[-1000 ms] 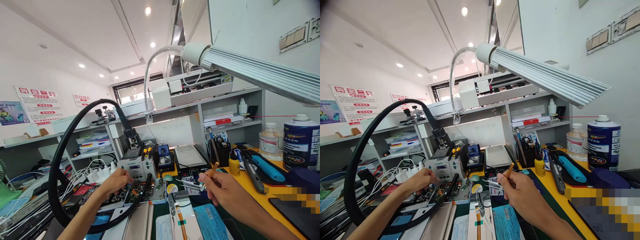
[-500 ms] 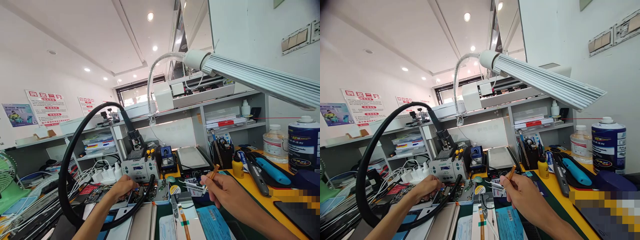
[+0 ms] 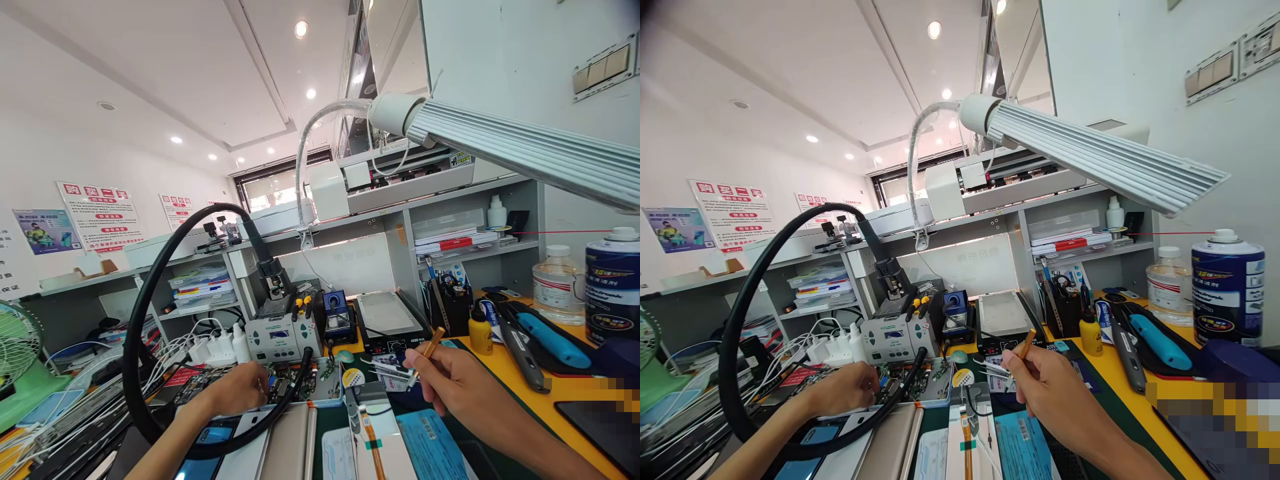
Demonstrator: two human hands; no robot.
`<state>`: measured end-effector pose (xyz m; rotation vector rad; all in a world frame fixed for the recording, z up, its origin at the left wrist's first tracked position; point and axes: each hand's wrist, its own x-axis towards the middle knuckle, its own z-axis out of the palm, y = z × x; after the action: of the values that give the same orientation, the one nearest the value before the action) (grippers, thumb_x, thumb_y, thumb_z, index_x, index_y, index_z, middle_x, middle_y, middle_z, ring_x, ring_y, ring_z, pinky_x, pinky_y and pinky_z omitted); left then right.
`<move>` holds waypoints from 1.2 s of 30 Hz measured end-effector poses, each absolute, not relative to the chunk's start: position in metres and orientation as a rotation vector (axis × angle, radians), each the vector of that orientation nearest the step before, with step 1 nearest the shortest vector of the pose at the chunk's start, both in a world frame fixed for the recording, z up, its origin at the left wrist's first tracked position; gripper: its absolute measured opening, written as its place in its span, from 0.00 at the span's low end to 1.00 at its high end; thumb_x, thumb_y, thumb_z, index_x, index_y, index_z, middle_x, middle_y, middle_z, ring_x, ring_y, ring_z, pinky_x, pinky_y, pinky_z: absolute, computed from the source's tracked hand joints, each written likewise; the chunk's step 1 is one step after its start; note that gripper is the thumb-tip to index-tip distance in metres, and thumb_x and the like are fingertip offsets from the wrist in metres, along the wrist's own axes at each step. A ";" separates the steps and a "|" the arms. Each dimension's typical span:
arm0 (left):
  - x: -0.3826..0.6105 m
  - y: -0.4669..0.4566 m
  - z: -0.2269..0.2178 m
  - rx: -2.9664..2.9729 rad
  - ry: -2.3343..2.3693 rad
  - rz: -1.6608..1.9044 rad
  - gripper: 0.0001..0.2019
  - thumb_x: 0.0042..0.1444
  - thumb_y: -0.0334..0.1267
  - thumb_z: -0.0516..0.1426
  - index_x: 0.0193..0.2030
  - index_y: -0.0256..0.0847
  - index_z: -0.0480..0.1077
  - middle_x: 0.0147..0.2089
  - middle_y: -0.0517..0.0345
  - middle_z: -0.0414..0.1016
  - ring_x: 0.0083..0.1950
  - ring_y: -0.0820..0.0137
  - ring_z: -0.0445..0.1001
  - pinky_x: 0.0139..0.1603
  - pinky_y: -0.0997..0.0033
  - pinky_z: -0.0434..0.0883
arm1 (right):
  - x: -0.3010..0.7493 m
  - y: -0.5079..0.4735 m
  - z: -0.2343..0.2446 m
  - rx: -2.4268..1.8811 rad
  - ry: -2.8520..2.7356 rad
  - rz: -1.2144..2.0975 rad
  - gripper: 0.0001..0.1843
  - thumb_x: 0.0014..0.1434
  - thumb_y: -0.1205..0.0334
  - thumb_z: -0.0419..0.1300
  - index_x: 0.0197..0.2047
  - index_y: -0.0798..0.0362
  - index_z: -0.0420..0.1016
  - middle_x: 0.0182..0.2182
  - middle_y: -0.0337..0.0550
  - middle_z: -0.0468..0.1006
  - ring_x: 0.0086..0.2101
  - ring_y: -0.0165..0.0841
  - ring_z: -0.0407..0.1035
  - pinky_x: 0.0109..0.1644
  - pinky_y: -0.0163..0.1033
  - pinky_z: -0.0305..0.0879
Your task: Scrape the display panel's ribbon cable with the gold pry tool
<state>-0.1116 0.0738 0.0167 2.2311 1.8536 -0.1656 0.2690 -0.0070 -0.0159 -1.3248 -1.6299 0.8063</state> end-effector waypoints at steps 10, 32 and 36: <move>-0.115 0.075 0.004 2.350 1.823 -0.160 0.12 0.66 0.44 0.59 0.45 0.36 0.74 0.44 0.56 0.78 0.44 0.65 0.79 0.46 0.59 0.77 | 0.266 -0.008 -0.016 -1.317 -1.628 0.797 0.28 0.68 0.38 0.49 0.25 0.50 0.65 0.21 0.36 0.72 0.22 0.32 0.68 0.29 0.38 0.63; -0.124 0.073 0.024 2.281 1.854 0.005 0.13 0.66 0.44 0.59 0.46 0.35 0.74 0.44 0.56 0.78 0.43 0.65 0.79 0.45 0.60 0.77 | 0.266 -0.013 -0.007 -1.373 -1.636 0.840 0.26 0.69 0.40 0.49 0.29 0.50 0.67 0.22 0.36 0.72 0.23 0.34 0.67 0.29 0.39 0.61; -0.125 0.075 0.027 2.268 1.869 0.027 0.12 0.66 0.44 0.59 0.47 0.36 0.74 0.45 0.55 0.78 0.43 0.65 0.78 0.45 0.60 0.77 | 0.267 -0.010 -0.012 -1.383 -1.633 0.819 0.25 0.68 0.40 0.50 0.27 0.49 0.66 0.22 0.37 0.73 0.24 0.35 0.68 0.30 0.40 0.62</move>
<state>-0.1248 0.0745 0.0268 2.2677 1.8690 0.0268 0.2667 -0.0102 -0.0125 -1.3825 -1.6332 0.8186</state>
